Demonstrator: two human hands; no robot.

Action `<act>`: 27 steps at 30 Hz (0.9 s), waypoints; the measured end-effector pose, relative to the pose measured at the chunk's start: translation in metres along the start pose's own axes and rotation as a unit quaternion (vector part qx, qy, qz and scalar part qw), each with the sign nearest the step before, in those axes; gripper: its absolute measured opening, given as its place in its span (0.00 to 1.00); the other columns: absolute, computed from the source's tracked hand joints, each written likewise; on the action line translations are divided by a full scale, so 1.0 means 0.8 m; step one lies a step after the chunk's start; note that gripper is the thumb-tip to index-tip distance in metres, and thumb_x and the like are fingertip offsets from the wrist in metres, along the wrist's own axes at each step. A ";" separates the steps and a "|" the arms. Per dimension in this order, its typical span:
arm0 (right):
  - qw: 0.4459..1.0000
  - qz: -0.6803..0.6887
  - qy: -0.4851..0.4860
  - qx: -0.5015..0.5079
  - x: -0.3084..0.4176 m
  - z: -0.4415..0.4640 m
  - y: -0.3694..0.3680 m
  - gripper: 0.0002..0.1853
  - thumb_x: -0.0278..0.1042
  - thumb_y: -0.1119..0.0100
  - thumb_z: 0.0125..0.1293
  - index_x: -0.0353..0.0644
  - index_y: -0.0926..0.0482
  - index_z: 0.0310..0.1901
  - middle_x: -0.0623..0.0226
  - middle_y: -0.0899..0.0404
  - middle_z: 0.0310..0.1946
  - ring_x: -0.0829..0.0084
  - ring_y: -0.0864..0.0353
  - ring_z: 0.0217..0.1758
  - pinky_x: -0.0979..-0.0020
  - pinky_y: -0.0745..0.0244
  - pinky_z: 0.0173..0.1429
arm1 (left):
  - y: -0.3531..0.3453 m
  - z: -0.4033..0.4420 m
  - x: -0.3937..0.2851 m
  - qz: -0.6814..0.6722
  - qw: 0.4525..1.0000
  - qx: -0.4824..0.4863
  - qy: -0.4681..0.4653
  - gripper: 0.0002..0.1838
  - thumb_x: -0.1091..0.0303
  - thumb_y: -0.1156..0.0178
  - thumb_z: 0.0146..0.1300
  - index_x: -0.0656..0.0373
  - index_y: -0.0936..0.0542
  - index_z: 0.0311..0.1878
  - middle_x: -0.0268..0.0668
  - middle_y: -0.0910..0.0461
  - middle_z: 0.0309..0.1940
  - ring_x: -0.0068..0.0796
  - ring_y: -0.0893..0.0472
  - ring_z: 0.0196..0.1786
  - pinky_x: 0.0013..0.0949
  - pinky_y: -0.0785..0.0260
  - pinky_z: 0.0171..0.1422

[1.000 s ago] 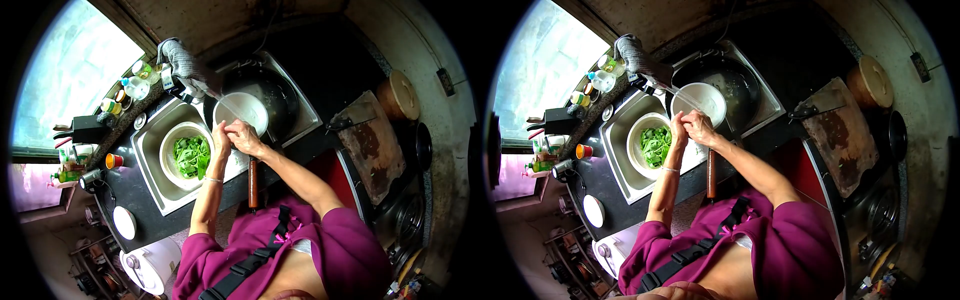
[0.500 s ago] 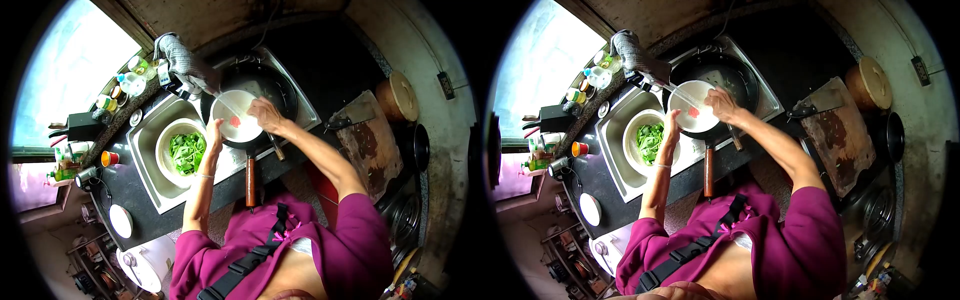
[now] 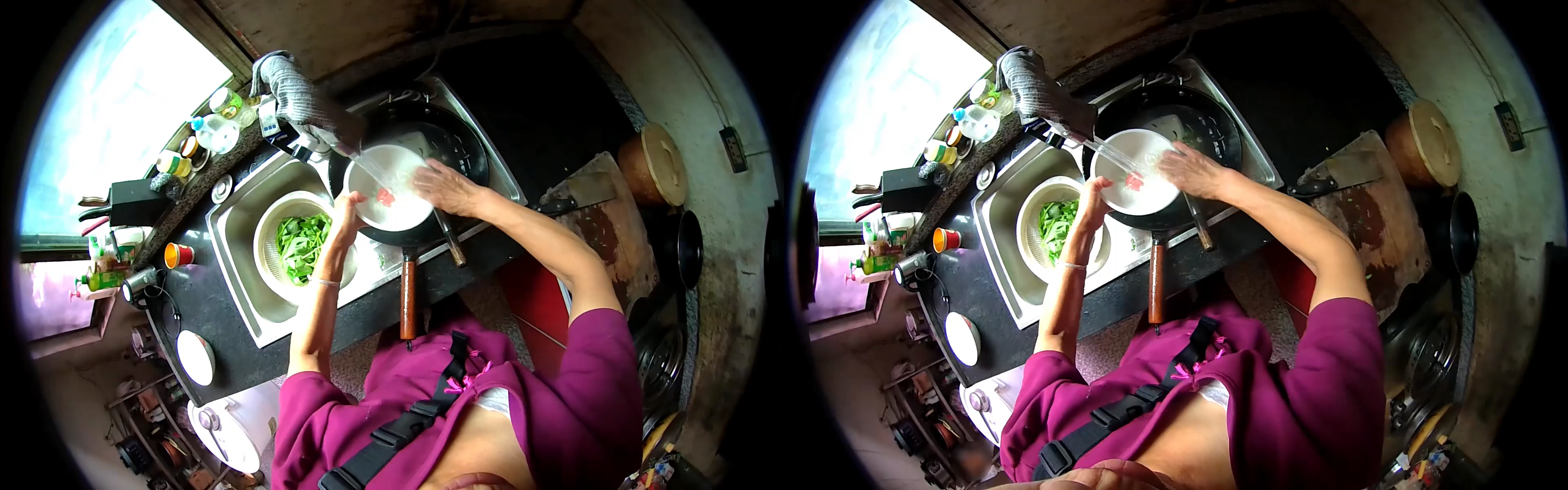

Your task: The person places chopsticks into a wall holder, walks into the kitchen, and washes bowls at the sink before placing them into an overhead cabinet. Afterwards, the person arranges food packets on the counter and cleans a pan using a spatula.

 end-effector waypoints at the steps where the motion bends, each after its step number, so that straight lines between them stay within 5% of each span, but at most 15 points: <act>1: 1.000 0.000 -0.001 0.003 0.002 0.008 0.006 0.13 0.23 0.56 0.55 0.37 0.25 0.41 0.60 0.28 0.47 0.68 0.32 0.52 0.62 0.35 0.58 | 0.010 0.015 0.016 -0.022 0.998 0.013 0.056 0.26 0.63 0.51 0.48 0.67 0.34 0.51 0.47 0.27 0.45 0.42 0.24 0.45 0.46 0.31 0.52; 3: 0.996 0.086 -0.019 0.013 0.004 0.019 0.010 0.10 0.23 0.55 0.54 0.35 0.24 0.36 0.61 0.25 0.41 0.68 0.28 0.46 0.66 0.32 0.53 | -0.003 0.001 -0.006 -0.082 0.994 0.059 0.047 0.29 0.64 0.53 0.50 0.74 0.39 0.53 0.54 0.30 0.47 0.46 0.23 0.45 0.46 0.26 0.45; 5: 0.990 0.125 -0.054 -0.036 0.014 0.023 0.030 0.06 0.23 0.54 0.51 0.35 0.26 0.29 0.59 0.24 0.35 0.69 0.25 0.37 0.68 0.28 0.42 | -0.011 -0.009 -0.010 -0.077 0.994 0.067 0.045 0.29 0.62 0.53 0.51 0.72 0.40 0.54 0.53 0.30 0.47 0.46 0.23 0.45 0.47 0.26 0.46; 8: 0.969 0.176 -0.142 -0.098 0.032 0.036 0.040 0.06 0.22 0.56 0.52 0.38 0.26 0.26 0.59 0.23 0.31 0.67 0.24 0.33 0.66 0.28 0.37 | -0.026 -0.021 0.003 -0.085 0.995 0.025 -0.040 0.26 0.61 0.54 0.52 0.65 0.39 0.53 0.50 0.31 0.50 0.46 0.26 0.50 0.49 0.29 0.51; 9: 0.954 0.205 -0.194 -0.096 0.035 0.043 0.027 0.05 0.22 0.55 0.52 0.38 0.27 0.25 0.57 0.24 0.30 0.64 0.24 0.31 0.66 0.27 0.36 | -0.032 -0.025 0.009 -0.122 0.989 -0.016 -0.078 0.19 0.63 0.53 0.53 0.62 0.35 0.47 0.43 0.27 0.40 0.36 0.23 0.41 0.40 0.26 0.40; 12: 0.887 0.294 -0.311 -0.175 0.049 0.074 0.033 0.04 0.22 0.53 0.52 0.36 0.27 0.26 0.56 0.27 0.28 0.58 0.24 0.30 0.64 0.27 0.36 | -0.038 -0.017 0.040 -0.171 0.973 -0.094 -0.124 0.11 0.61 0.49 0.55 0.58 0.28 0.37 0.32 0.27 0.26 0.24 0.29 0.28 0.27 0.34 0.31; 13: 0.862 0.313 -0.342 -0.204 0.049 0.078 0.037 0.04 0.23 0.53 0.53 0.36 0.27 0.27 0.56 0.27 0.28 0.58 0.25 0.31 0.63 0.27 0.36 | -0.050 -0.026 0.034 -0.269 0.950 -0.105 -0.121 0.10 0.60 0.48 0.56 0.57 0.27 0.33 0.30 0.28 0.23 0.22 0.32 0.25 0.25 0.37 0.29; 14: 0.861 0.314 -0.343 -0.204 0.049 0.078 0.034 0.04 0.23 0.53 0.53 0.36 0.27 0.27 0.56 0.27 0.28 0.58 0.25 0.31 0.63 0.27 0.36 | -0.053 -0.036 0.026 -0.275 0.949 -0.122 -0.095 0.10 0.66 0.53 0.56 0.62 0.27 0.35 0.35 0.26 0.30 0.28 0.26 0.32 0.29 0.33 0.39; 15: 0.865 0.326 -0.326 -0.201 0.051 0.078 0.027 0.04 0.23 0.53 0.53 0.36 0.27 0.28 0.56 0.27 0.29 0.57 0.25 0.32 0.63 0.28 0.36 | -0.021 -0.009 0.046 -0.165 0.972 -0.112 -0.126 0.11 0.65 0.52 0.55 0.62 0.27 0.36 0.35 0.27 0.27 0.28 0.27 0.30 0.29 0.33 0.38; 17: 0.872 0.367 -0.284 -0.157 0.059 0.076 0.022 0.06 0.23 0.54 0.53 0.37 0.26 0.32 0.57 0.26 0.31 0.58 0.24 0.35 0.63 0.29 0.39 | -0.007 0.001 0.040 -0.164 0.979 -0.084 -0.093 0.12 0.60 0.48 0.54 0.59 0.27 0.37 0.36 0.26 0.30 0.29 0.26 0.34 0.33 0.32 0.38; 19: 0.915 0.323 -0.205 -0.131 0.060 0.057 0.027 0.10 0.23 0.55 0.54 0.40 0.24 0.35 0.59 0.24 0.37 0.63 0.23 0.40 0.64 0.30 0.43 | 0.012 -0.013 0.019 -0.098 0.980 -0.168 -0.034 0.18 0.60 0.48 0.53 0.62 0.30 0.43 0.39 0.26 0.35 0.34 0.24 0.34 0.38 0.29 0.35; 21: 0.959 0.252 -0.131 -0.026 0.041 0.028 -0.006 0.13 0.26 0.55 0.59 0.44 0.23 0.43 0.63 0.25 0.48 0.66 0.27 0.52 0.61 0.43 0.65 | 0.020 -0.017 -0.003 -0.040 0.992 -0.120 -0.010 0.17 0.62 0.50 0.53 0.62 0.31 0.43 0.41 0.27 0.35 0.35 0.23 0.33 0.39 0.26 0.31; 25: 0.999 0.026 0.003 0.023 -0.011 0.026 -0.002 0.15 0.26 0.57 0.59 0.45 0.26 0.46 0.69 0.31 0.56 0.69 0.35 0.61 0.57 0.52 0.70 | 0.001 -0.028 -0.024 -0.018 0.999 0.045 -0.003 0.27 0.64 0.53 0.50 0.70 0.37 0.53 0.50 0.29 0.43 0.47 0.22 0.42 0.47 0.23 0.38; 27: 1.000 0.030 0.001 -0.005 -0.007 0.031 -0.005 0.13 0.26 0.54 0.56 0.43 0.24 0.42 0.65 0.27 0.51 0.68 0.31 0.58 0.58 0.46 0.68 | -0.001 -0.034 -0.034 -0.042 0.998 0.051 0.021 0.28 0.64 0.53 0.50 0.71 0.39 0.54 0.51 0.29 0.44 0.48 0.23 0.43 0.49 0.24 0.39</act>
Point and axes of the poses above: each hand's wrist, its own z-axis towards the middle knuckle, its own y-axis out of the back of the hand, x = y × z, the point moved 7 cm from there along z, towards the middle knuckle
